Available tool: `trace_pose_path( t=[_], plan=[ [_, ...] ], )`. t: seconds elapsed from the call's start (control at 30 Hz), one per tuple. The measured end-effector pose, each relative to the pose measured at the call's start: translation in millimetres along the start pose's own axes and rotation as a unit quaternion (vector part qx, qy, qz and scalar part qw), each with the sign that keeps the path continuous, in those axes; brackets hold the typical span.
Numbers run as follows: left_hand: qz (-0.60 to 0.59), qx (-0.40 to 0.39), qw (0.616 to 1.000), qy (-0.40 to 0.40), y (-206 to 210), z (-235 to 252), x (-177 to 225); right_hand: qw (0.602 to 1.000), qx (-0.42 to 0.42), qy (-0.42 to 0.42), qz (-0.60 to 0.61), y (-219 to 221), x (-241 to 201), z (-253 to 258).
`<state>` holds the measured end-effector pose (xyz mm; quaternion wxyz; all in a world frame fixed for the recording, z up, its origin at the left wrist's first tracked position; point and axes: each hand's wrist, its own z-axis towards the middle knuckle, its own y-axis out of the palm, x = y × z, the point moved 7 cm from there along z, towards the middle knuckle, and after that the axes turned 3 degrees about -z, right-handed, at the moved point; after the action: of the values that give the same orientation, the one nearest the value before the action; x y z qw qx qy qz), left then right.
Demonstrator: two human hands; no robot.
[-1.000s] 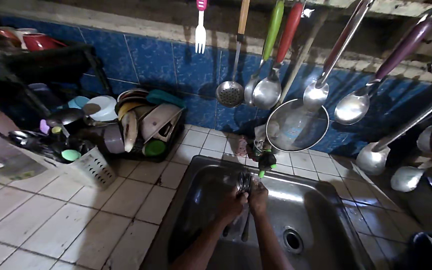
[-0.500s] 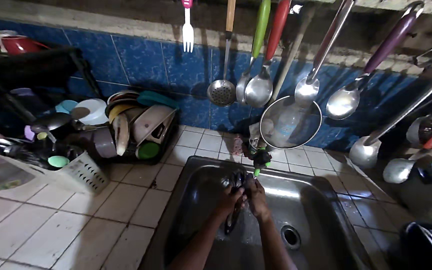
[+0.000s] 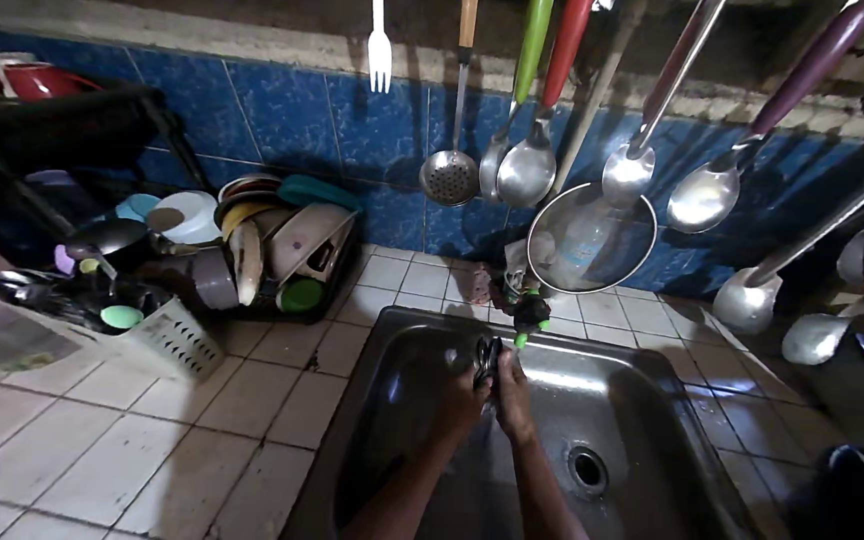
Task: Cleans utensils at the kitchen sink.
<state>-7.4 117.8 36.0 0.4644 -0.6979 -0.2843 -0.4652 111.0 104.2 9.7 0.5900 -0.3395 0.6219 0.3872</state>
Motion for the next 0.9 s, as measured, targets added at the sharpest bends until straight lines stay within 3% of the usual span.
trace_pose_path(
  t=[0.07, 0.13, 0.2, 0.3, 0.43, 0.6, 0.67, 0.8, 0.9],
  plan=[
    [-0.018, 0.019, 1.000, 0.010, -0.3, 2.1, -0.3, 0.999, -0.026, 0.000, 0.031, 4.7, -3.9, -2.6],
    [-0.133, -0.001, 0.991, -0.035, 3.9, 2.0, -6.5, 0.999, 0.001, 0.012, 0.052, 0.5, -2.0, 0.8],
    [-0.264, -0.042, 0.961, -0.076, 11.8, 0.9, -12.1, 0.997, 0.001, 0.027, 0.077, -2.4, -0.4, 3.4],
    [-0.346, -0.071, 0.931, -0.090, 21.8, 3.3, -19.3, 0.991, -0.011, 0.064, 0.118, -5.8, 1.6, 0.8],
    [-0.334, -0.058, 0.938, -0.072, 17.7, 2.6, -25.3, 0.990, -0.060, 0.076, 0.103, -10.2, -1.1, -3.1],
    [-0.227, -0.062, 0.968, -0.085, 20.4, -10.6, -24.7, 0.998, 0.056, -0.027, -0.034, -16.0, -12.0, 8.2],
    [-0.212, -0.050, 0.972, -0.093, 21.8, -9.2, -25.9, 0.995, 0.068, -0.030, -0.063, -16.8, -12.0, 9.4],
    [-0.271, -0.005, 0.961, -0.060, 11.4, -4.0, -16.4, 0.999, -0.045, 0.011, 0.011, -7.2, -8.8, -2.1],
    [-0.263, -0.038, 0.962, -0.054, 10.2, -7.7, -10.0, 0.999, -0.013, 0.010, 0.037, -10.2, -14.3, 0.2]
  ],
)
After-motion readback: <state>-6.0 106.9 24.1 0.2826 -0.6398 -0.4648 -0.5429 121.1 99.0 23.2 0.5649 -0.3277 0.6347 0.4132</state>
